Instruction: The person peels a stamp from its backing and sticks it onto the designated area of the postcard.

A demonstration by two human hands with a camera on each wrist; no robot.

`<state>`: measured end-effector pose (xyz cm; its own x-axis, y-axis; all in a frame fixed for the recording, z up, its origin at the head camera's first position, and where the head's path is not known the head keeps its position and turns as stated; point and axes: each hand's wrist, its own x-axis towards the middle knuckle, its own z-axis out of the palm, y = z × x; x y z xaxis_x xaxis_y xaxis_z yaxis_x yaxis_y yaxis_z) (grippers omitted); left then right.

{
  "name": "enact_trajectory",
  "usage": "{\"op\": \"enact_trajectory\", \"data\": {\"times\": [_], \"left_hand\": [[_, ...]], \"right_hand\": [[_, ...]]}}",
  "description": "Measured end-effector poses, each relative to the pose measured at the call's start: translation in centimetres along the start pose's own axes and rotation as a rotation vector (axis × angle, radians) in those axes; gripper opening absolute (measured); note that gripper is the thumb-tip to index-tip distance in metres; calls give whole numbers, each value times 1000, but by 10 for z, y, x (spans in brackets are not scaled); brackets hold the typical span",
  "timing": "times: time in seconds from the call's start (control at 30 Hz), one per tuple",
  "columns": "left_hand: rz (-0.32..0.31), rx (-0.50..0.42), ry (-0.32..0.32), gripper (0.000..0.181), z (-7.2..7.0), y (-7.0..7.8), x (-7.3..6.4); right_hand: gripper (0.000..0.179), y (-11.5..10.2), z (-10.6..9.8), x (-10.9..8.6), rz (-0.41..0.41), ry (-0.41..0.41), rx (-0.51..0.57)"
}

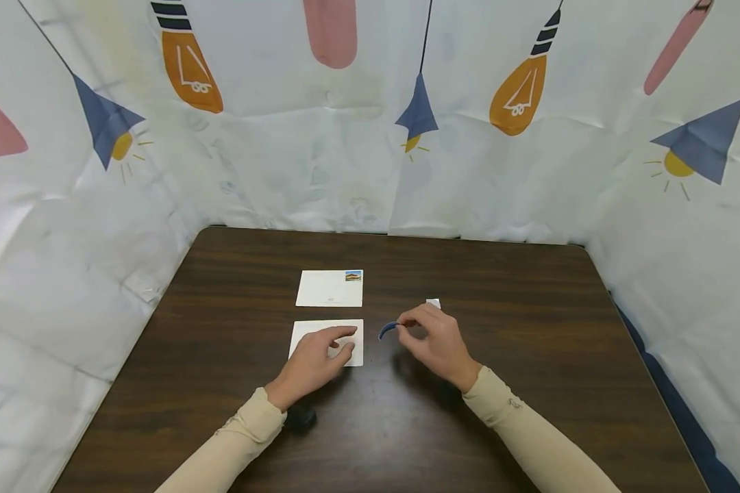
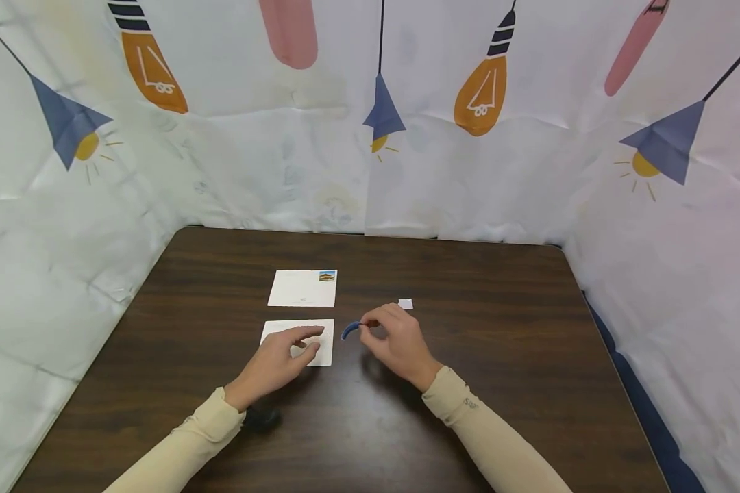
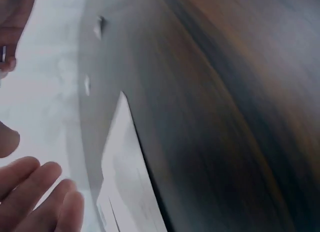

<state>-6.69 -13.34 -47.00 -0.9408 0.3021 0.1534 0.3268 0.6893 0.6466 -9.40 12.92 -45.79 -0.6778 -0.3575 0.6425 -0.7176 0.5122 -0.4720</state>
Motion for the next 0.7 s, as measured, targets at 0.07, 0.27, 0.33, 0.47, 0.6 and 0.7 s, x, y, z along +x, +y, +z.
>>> {"op": "enact_trajectory", "data": {"times": [0.07, 0.27, 0.33, 0.47, 0.6, 0.7], "left_hand": [[56, 89, 13, 36, -4, -4, -2], [162, 321, 63, 46, -17, -19, -6], [164, 370, 56, 52, -21, -24, -8], [148, 441, 18, 61, -27, -36, -12], [126, 503, -30, 68, -30, -46, -17], [97, 533, -63, 71, -32, -52, -19]], "right_hand": [[4, -2, 1, 2, 53, -25, 28], [4, -3, 13, 9, 221, -98, 90], [4, -2, 18, 10, 274, -125, 94], [4, -3, 28, 15, 377, -161, 127], [5, -5, 36, 21, 478, -190, 180], [5, -6, 41, 25, 531, -208, 199]]}}
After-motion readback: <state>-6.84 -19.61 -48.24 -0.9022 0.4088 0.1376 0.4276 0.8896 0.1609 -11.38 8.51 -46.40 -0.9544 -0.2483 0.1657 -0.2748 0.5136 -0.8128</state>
